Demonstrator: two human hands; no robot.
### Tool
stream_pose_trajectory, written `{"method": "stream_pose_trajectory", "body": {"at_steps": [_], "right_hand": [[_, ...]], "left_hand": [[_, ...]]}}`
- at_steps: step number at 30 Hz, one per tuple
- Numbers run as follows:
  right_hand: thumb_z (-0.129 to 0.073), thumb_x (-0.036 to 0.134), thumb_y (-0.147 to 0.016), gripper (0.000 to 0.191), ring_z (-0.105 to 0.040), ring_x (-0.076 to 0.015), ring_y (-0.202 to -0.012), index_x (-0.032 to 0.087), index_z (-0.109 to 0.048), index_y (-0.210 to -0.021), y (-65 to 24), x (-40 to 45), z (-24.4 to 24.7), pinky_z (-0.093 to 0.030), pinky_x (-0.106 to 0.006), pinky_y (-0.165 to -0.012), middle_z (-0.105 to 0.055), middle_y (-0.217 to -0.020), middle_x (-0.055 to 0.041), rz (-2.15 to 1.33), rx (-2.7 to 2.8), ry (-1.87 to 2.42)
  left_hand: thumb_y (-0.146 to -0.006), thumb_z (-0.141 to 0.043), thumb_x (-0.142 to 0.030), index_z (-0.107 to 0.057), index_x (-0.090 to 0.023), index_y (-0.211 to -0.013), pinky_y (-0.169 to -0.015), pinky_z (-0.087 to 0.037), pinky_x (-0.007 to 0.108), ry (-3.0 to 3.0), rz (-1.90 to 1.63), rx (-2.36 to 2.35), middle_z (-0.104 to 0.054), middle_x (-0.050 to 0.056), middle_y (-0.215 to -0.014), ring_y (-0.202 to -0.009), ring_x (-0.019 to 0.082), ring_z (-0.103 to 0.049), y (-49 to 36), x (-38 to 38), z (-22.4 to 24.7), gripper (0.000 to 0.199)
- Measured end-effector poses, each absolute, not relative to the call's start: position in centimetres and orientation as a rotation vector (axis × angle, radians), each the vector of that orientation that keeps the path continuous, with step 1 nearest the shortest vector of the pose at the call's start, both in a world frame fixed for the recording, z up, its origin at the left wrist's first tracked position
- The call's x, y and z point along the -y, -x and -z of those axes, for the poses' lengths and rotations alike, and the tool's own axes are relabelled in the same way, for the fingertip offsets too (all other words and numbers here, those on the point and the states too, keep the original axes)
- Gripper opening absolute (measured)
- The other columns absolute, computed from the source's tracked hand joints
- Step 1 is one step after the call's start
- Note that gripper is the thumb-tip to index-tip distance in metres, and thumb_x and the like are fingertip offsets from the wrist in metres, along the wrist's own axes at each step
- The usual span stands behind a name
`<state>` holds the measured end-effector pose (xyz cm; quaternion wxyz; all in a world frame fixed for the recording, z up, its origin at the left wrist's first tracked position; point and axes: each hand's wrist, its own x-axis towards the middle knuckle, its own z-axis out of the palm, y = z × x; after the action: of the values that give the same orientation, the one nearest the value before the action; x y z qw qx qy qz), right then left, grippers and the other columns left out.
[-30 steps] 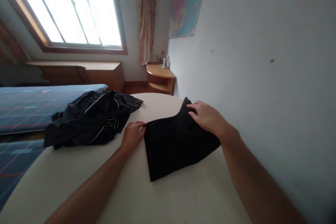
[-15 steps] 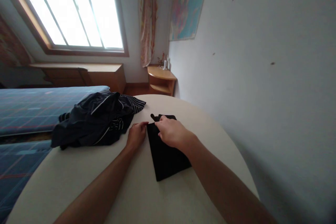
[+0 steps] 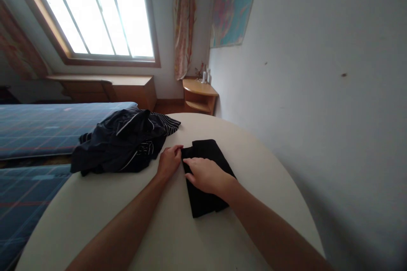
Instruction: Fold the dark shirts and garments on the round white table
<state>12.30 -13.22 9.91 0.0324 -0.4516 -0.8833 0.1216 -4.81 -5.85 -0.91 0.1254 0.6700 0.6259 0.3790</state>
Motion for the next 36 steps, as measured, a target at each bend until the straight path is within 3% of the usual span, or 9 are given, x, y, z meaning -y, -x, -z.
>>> {"method": "stream_pose_trajectory", "body": {"at_steps": [5, 8, 14, 22, 26, 28, 36], "right_hand": [[-0.052, 0.022, -0.096, 0.032, -0.067, -0.0231, -0.111, 0.020, -0.065, -0.125, -15.6, 12.5, -8.3, -0.050, -0.035, -0.096, -0.070, -0.123, -0.0084, -0.420, 2.608, 1.203], [-0.055, 0.020, -0.095, 0.028, -0.063, -0.0207, -0.114, 0.017, -0.068, -0.119, -17.0, 12.7, -6.4, -0.046, -0.034, -0.102, -0.070, -0.122, -0.0088, -0.453, 2.565, 1.064], [-0.056, 0.026, -0.097, 0.029, -0.058, -0.0208, -0.117, 0.016, -0.067, -0.123, -18.3, 13.9, -5.0, -0.042, -0.037, -0.108, -0.068, -0.127, -0.0094, -0.507, 2.560, 0.888], [-0.053, 0.035, -0.100, 0.030, -0.055, -0.0215, -0.122, 0.020, -0.062, -0.123, -18.9, 14.5, -5.5, -0.039, -0.038, -0.108, -0.063, -0.132, -0.0086, -0.540, 2.549, 0.889], [-0.074, 0.056, -0.080, 0.048, -0.057, -0.0259, -0.110, 0.018, -0.061, -0.106, -18.8, 15.4, -6.2, -0.043, -0.041, -0.101, -0.063, -0.123, -0.0104, -0.501, 2.554, 0.933], [-0.081, 0.057, -0.069, 0.051, -0.057, -0.0261, -0.102, 0.019, -0.060, -0.096, -18.6, 16.0, -6.5, -0.044, -0.041, -0.095, -0.064, -0.114, -0.0091, -0.423, 2.594, 0.995], [-0.068, 0.033, -0.080, 0.016, -0.057, -0.0190, -0.081, 0.020, -0.061, -0.080, -18.0, 16.6, -6.5, -0.041, -0.034, -0.075, -0.065, -0.084, -0.0022, -0.278, 2.650, 1.101]], "left_hand": [[-0.091, -0.055, -0.028, -0.072, -0.019, -0.115, -0.101, -0.048, 0.039, -2.035, -1.149, -1.811, -0.074, 0.009, -0.111, -0.109, 0.026, -0.065, 4.1, 6.7, 0.0, 0.031], [-0.091, -0.053, -0.026, -0.069, -0.021, -0.119, -0.110, -0.042, 0.039, -2.152, -1.176, -1.712, -0.069, 0.007, -0.124, -0.119, 0.025, -0.060, 2.9, 7.7, -0.7, 0.032], [-0.093, -0.050, -0.024, -0.057, -0.017, -0.132, -0.108, -0.044, 0.043, -2.214, -1.128, -1.618, -0.066, 0.011, -0.128, -0.120, 0.027, -0.059, 0.4, 9.3, -0.5, 0.040], [-0.090, -0.054, -0.027, -0.060, -0.020, -0.118, -0.101, -0.048, 0.040, -1.987, -1.220, -1.677, -0.070, 0.009, -0.114, -0.109, 0.025, -0.064, 1.0, 8.4, -0.1, 0.030], [-0.090, -0.055, -0.029, -0.061, -0.023, -0.114, -0.097, -0.049, 0.037, -1.935, -1.213, -1.660, -0.071, 0.006, -0.109, -0.103, 0.023, -0.066, 1.2, 8.4, -0.4, 0.025], [-0.090, -0.055, -0.032, -0.062, -0.024, -0.112, -0.094, -0.050, 0.036, -1.904, -1.223, -1.667, -0.071, 0.004, -0.106, -0.101, 0.023, -0.066, 1.2, 8.4, -0.5, 0.024], [-0.088, -0.054, -0.038, -0.064, -0.021, -0.103, -0.080, -0.051, 0.033, -1.767, -1.244, -1.626, -0.072, 0.004, -0.090, -0.085, 0.021, -0.068, 1.4, 8.0, -0.6, 0.025]]}}
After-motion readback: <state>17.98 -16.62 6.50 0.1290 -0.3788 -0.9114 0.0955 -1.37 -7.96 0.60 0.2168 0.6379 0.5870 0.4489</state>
